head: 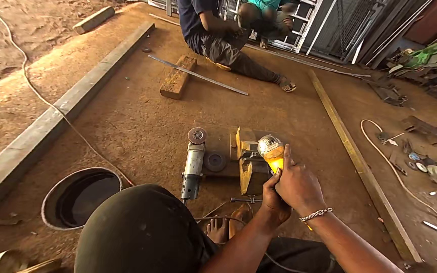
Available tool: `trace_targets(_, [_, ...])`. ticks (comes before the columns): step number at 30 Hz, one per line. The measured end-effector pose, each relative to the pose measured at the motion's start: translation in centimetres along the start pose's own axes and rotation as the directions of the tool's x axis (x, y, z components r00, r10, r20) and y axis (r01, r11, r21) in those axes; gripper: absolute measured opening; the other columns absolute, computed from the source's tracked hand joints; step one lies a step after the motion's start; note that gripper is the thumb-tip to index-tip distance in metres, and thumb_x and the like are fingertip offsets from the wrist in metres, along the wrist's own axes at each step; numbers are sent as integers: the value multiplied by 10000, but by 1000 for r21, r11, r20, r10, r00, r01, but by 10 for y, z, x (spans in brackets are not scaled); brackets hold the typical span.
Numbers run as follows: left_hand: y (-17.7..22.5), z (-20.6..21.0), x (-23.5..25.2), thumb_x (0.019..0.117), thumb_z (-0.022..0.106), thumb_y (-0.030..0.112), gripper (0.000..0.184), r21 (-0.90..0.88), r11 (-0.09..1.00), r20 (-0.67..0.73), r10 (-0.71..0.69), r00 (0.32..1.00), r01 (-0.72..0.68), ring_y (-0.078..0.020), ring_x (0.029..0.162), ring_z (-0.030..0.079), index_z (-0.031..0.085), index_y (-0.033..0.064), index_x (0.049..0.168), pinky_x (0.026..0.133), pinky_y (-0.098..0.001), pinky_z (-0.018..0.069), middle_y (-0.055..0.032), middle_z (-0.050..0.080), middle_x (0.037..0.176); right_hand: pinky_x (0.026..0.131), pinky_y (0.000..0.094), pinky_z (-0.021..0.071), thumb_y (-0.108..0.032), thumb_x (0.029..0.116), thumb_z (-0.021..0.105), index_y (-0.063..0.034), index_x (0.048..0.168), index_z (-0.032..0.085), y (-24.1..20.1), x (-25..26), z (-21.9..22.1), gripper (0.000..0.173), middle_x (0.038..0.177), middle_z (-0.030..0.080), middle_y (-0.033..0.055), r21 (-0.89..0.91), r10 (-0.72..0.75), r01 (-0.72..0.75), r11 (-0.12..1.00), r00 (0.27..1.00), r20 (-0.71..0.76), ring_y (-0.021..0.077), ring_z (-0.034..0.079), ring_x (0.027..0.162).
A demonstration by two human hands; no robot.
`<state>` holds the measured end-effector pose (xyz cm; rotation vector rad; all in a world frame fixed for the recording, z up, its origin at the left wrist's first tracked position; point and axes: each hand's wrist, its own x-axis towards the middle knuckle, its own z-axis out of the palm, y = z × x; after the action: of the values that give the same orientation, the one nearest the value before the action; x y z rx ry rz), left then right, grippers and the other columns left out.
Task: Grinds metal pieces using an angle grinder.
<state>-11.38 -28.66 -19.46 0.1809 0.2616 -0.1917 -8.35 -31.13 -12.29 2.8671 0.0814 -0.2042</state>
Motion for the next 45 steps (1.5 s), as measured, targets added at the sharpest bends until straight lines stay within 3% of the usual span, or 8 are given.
trace_targets(5, [1, -6, 3, 932, 489, 372, 292, -37, 999, 21, -6, 1000, 6, -143, 822, 710, 658, 158, 1035, 706, -347, 591, -46, 707, 898, 740, 497, 576, -277, 881, 705, -222, 1681, 33, 9, 5, 15, 1046, 1064, 645, 226, 64, -69, 70, 995, 997, -25, 372, 699, 896])
trace_targets(9, [2, -11, 5, 1004, 392, 340, 319, 5, 999, -21, -48, 999, 48, -140, 829, 704, 640, 148, 1057, 724, -353, 584, -40, 708, 903, 762, 521, 577, -256, 876, 730, -208, 1680, 73, 13, 4, 34, 1040, 1102, 656, 241, 142, -28, 40, 989, 996, -82, 392, 704, 909])
trace_targets(17, [3, -22, 14, 936, 538, 355, 250, 12, 1000, -75, -5, 997, 6, -147, 786, 700, 659, 150, 1015, 672, -345, 577, -53, 700, 869, 728, 553, 581, -249, 788, 820, -191, 1676, 142, 13, 12, 59, 1118, 1133, 671, 250, 232, -77, 131, 964, 971, -228, 408, 711, 882])
trace_targets(20, [6, -21, 11, 984, 474, 350, 272, 80, 996, -81, -31, 996, 38, -135, 800, 695, 653, 152, 1033, 699, -340, 575, -39, 700, 875, 729, 569, 579, -263, 777, 850, -159, 1673, 143, 17, 10, 65, 1147, 1146, 668, 263, 265, -62, 130, 955, 966, -250, 428, 709, 888])
trace_targets(25, [1, -33, 19, 897, 561, 309, 227, 77, 997, -43, -14, 999, 18, -151, 767, 704, 668, 118, 955, 676, -351, 583, -68, 709, 838, 704, 592, 573, -285, 775, 855, -145, 1663, 196, 23, 12, 82, 1115, 1126, 670, 246, 320, -52, 160, 934, 946, -320, 423, 706, 853])
trace_targets(30, [10, -22, 12, 899, 543, 263, 170, 74, 997, -91, 3, 996, 4, -135, 724, 693, 646, 129, 904, 635, -324, 575, -55, 691, 796, 726, 597, 578, -269, 743, 882, -155, 1663, 194, 19, 17, 85, 1155, 1197, 659, 241, 339, -81, 192, 921, 945, -317, 426, 707, 903])
trace_targets(38, [-16, -61, 39, 832, 660, 369, 301, 72, 997, 52, -10, 999, 6, -184, 847, 716, 699, 119, 994, 757, -402, 589, -87, 722, 908, 764, 623, 573, -258, 777, 857, -132, 1662, 191, 26, 13, 84, 1115, 1282, 634, 269, 370, -8, 107, 923, 965, -260, 456, 702, 955])
trace_targets(45, [-10, -68, 41, 818, 696, 341, 272, 14, 999, 77, 36, 996, -37, -163, 836, 716, 692, 119, 977, 748, -370, 591, -74, 718, 890, 754, 588, 585, -267, 752, 868, -170, 1658, 223, 17, 17, 84, 1116, 1227, 658, 232, 370, -61, 174, 913, 953, -298, 423, 709, 938])
